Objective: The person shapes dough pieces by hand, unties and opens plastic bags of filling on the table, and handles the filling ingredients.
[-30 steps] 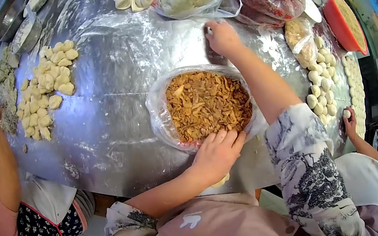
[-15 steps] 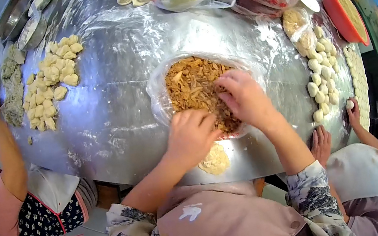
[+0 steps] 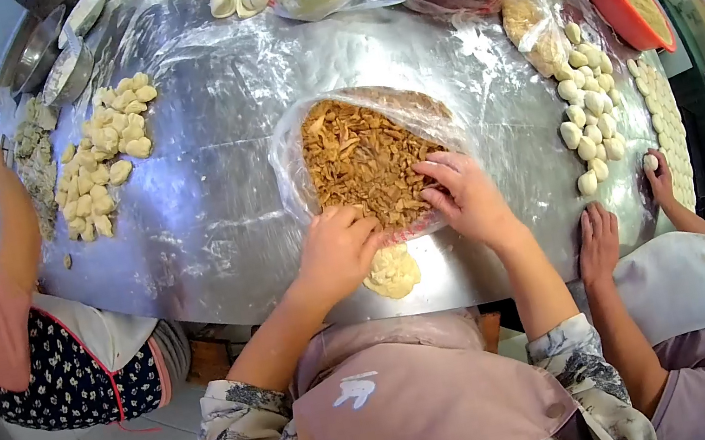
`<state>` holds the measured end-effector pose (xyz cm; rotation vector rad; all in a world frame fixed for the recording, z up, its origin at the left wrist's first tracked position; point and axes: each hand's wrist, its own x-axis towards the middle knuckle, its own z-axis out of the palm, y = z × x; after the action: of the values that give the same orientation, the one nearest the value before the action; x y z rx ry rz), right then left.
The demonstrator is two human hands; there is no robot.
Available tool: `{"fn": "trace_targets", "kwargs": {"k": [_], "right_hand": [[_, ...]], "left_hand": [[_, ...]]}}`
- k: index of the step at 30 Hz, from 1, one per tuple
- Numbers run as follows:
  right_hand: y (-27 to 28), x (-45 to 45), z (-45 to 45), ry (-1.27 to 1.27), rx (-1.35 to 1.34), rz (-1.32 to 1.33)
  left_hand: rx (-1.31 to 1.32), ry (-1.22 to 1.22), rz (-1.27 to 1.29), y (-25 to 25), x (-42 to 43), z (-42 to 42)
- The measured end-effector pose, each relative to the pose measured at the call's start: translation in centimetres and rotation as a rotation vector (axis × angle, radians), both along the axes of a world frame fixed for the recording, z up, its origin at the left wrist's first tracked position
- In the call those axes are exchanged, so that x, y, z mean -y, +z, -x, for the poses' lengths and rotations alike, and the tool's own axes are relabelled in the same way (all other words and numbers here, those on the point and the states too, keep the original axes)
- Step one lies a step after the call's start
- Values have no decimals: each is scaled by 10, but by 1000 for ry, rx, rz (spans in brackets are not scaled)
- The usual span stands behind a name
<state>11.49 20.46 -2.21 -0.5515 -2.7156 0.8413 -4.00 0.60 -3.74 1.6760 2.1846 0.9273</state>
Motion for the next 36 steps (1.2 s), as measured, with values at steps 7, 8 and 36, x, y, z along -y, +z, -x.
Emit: {"fn": "trace_targets", "kwargs": {"k": [7, 8, 36], "right_hand": [[12, -21, 40, -74, 3, 22], [9, -25, 49, -105, 26, -19], [22, 41, 62, -311, -372, 419]], "left_hand": [[196, 322, -283, 15, -28, 25], [145, 356, -250, 18, -34, 31], [386, 214, -159, 35, -60, 19]]}}
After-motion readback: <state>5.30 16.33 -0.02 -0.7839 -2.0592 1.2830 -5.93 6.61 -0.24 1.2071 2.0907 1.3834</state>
